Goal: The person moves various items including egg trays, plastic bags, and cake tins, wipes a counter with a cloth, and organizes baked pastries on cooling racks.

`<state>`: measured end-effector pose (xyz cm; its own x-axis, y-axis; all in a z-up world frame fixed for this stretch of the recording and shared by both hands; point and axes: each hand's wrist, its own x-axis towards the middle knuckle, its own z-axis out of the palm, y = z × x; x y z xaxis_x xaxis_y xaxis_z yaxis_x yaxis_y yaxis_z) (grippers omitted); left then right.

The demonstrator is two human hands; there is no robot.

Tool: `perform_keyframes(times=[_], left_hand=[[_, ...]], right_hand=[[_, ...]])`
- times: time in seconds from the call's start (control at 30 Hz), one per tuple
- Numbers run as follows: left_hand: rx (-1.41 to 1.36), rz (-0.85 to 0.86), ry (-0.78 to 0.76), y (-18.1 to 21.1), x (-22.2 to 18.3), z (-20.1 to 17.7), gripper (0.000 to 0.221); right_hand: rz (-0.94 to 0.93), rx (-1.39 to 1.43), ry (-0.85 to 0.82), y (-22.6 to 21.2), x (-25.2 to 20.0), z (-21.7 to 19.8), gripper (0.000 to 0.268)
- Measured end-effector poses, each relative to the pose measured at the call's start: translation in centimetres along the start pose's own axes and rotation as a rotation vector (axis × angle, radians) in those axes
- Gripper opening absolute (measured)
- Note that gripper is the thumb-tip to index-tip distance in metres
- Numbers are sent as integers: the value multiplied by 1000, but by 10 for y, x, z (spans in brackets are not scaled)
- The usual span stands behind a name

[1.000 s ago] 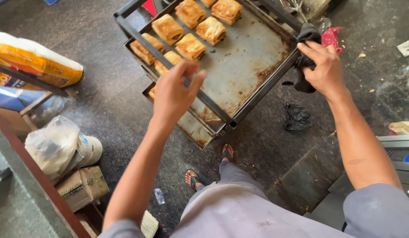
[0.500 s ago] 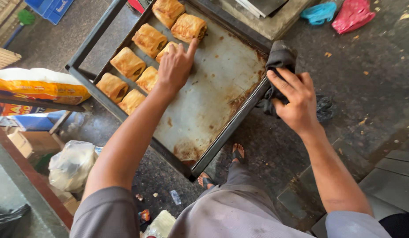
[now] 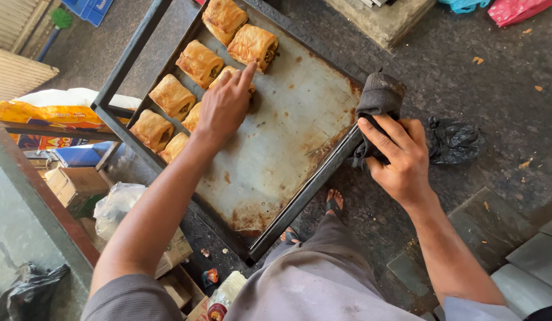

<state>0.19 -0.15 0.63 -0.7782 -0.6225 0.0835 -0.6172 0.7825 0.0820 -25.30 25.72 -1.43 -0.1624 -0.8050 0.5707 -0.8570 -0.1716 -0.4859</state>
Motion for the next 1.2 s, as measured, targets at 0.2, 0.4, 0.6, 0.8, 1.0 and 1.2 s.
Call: perform_keyframes(times=[0.2, 0.4, 0.6, 0.8, 1.0, 1.2], left_hand=[[-94, -4, 72, -31, -25, -44, 66], [-251, -238, 228, -87, -111, -94, 59], [-352, -232, 379, -140, -180, -88, 56], [-550, -156, 607, -200, -229, -58, 50], [-1073, -636, 675, -206, -280, 25, 40], [-1215, -717, 615, -220, -328, 73, 36]], right_hand=[[-14, 3, 59, 11, -4, 9, 61], [-136, -81, 105, 28, 10, 19, 60], [-167, -314, -19, -4, 35, 4, 54], [262, 50, 197, -179, 3, -22, 47], [291, -254, -60, -331, -67, 85, 62], [197, -663, -45, -340, -74, 133, 74]])
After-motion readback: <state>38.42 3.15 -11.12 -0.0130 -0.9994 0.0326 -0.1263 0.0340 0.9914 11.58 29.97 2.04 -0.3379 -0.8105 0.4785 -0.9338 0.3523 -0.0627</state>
